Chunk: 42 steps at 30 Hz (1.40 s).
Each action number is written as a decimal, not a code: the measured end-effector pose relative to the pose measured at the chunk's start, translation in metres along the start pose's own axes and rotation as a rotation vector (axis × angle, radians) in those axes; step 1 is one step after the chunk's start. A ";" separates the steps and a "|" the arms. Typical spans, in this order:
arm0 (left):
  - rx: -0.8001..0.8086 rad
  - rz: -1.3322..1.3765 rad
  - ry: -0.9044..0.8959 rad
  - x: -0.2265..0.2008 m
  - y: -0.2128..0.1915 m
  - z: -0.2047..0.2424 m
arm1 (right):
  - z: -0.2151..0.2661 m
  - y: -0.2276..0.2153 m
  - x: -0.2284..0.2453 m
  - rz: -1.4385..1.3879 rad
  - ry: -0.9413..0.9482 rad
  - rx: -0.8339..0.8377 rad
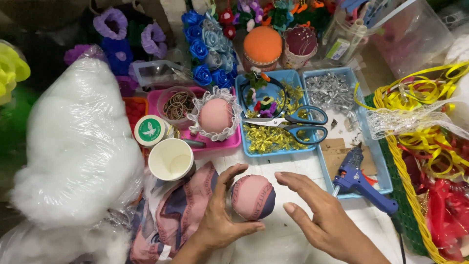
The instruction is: Decorating a small pink ball by applying hot glue and placing it into a decorative base, then trimming excess material with scissors.
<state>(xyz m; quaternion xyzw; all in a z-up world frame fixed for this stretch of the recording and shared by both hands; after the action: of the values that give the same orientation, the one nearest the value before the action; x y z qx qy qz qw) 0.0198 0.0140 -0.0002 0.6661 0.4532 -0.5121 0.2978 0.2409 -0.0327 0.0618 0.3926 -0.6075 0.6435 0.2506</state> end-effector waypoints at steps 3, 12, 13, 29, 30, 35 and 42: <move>0.025 -0.178 0.104 -0.012 -0.002 -0.002 | 0.008 0.009 -0.001 0.100 -0.070 -0.077; 0.037 -0.464 0.372 -0.048 0.017 -0.022 | 0.016 0.025 -0.007 0.001 -0.051 0.003; 0.040 -0.464 0.374 -0.048 0.019 -0.021 | 0.017 0.025 -0.007 0.001 -0.051 0.000; -0.052 -0.401 0.258 -0.044 0.026 -0.022 | 0.028 0.040 -0.014 -0.042 -0.043 0.074; -0.059 -0.405 0.268 -0.044 0.026 -0.022 | 0.026 0.034 -0.009 -0.156 0.016 0.104; -0.053 -0.379 0.268 -0.044 0.024 -0.022 | 0.013 0.023 0.003 -0.385 0.094 0.112; -0.074 -0.401 0.291 -0.035 0.023 -0.020 | 0.015 0.034 -0.017 -0.061 -0.004 0.051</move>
<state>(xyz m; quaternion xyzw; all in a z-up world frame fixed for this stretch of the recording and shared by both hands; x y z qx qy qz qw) 0.0463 0.0117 0.0376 0.6184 0.6327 -0.4427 0.1459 0.2260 -0.0495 0.0277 0.4185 -0.5791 0.6500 0.2588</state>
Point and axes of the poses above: each hand's wrist, its own z-axis away from the middle knuckle, its own y-axis out of the palm, x = y × z, the point moved 2 cm from there along -z, towards the middle knuckle, and after that the axes turned 5 degrees about y, right-handed, at the moved point
